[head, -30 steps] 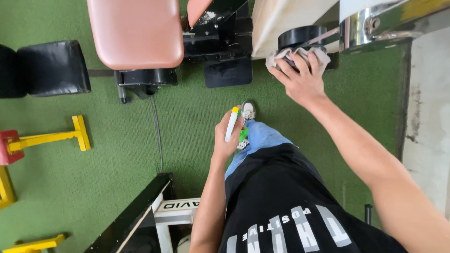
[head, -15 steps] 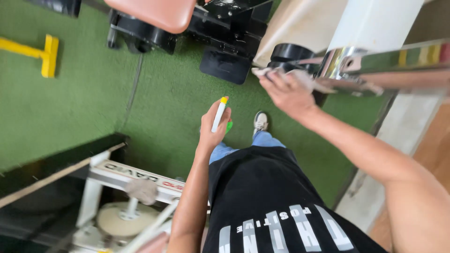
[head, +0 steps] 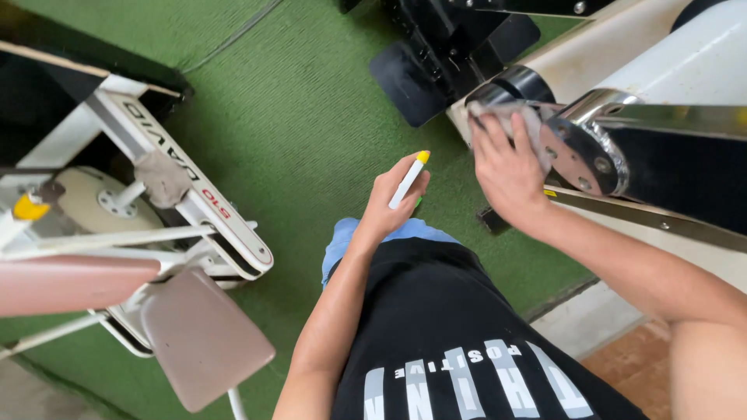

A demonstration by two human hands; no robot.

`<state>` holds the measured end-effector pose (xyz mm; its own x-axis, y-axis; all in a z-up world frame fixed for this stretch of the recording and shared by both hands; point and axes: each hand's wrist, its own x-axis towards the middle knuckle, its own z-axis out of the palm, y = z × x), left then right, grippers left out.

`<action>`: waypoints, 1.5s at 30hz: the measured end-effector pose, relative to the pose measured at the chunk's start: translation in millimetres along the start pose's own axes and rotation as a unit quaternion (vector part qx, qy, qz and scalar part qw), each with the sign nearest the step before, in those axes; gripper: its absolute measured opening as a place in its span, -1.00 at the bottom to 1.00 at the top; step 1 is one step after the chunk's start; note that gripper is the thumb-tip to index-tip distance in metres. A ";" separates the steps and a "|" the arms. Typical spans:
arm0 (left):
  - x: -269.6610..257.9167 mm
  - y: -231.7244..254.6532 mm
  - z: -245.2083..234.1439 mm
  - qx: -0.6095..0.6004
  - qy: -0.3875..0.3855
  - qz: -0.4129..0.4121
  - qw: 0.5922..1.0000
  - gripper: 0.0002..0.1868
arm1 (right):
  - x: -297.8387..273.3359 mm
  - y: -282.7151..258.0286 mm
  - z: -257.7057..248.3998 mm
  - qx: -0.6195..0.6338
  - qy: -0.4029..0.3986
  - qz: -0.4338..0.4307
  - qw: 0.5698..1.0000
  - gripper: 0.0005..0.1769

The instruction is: Cleaning and wiping down various gym exercise machines using a spray bottle and a cloth.

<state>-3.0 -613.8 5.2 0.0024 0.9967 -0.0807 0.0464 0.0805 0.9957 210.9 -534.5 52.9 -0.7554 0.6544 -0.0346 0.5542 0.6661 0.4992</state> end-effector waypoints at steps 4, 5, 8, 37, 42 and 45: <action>-27.4 8.0 9.9 0.028 0.031 0.013 0.999 -0.63 | 29.8 -7.3 19.5 -0.068 0.037 -0.016 0.997 -0.47; -34.2 12.6 10.6 0.037 0.036 0.021 0.998 -0.63 | 32.9 -11.7 21.7 -0.122 0.026 -0.026 0.992 -0.44; -57.8 20.2 8.8 0.042 0.045 0.026 0.998 -0.61 | 18.4 -24.6 45.0 -0.162 0.019 -0.049 0.985 -0.44; -167.8 23.7 54.5 -0.037 0.112 0.000 0.993 -0.61 | -35.7 36.7 -77.1 -0.269 0.145 0.038 0.952 -0.44; -158.8 39.9 73.2 -0.033 0.117 0.013 0.993 -0.60 | -64.6 34.4 -94.6 -0.263 0.022 -0.052 0.963 -0.49; -149.8 25.2 89.5 -0.040 0.129 0.020 0.991 -0.60 | -108.5 44.8 -104.5 -0.202 0.110 -0.011 0.973 -0.48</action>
<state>87.1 -761.7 38.2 -0.2528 0.9668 -0.0363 -0.0269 0.0305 0.9992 281.2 -613.2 169.4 -0.8469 0.5194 0.1143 0.3872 0.4548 0.8020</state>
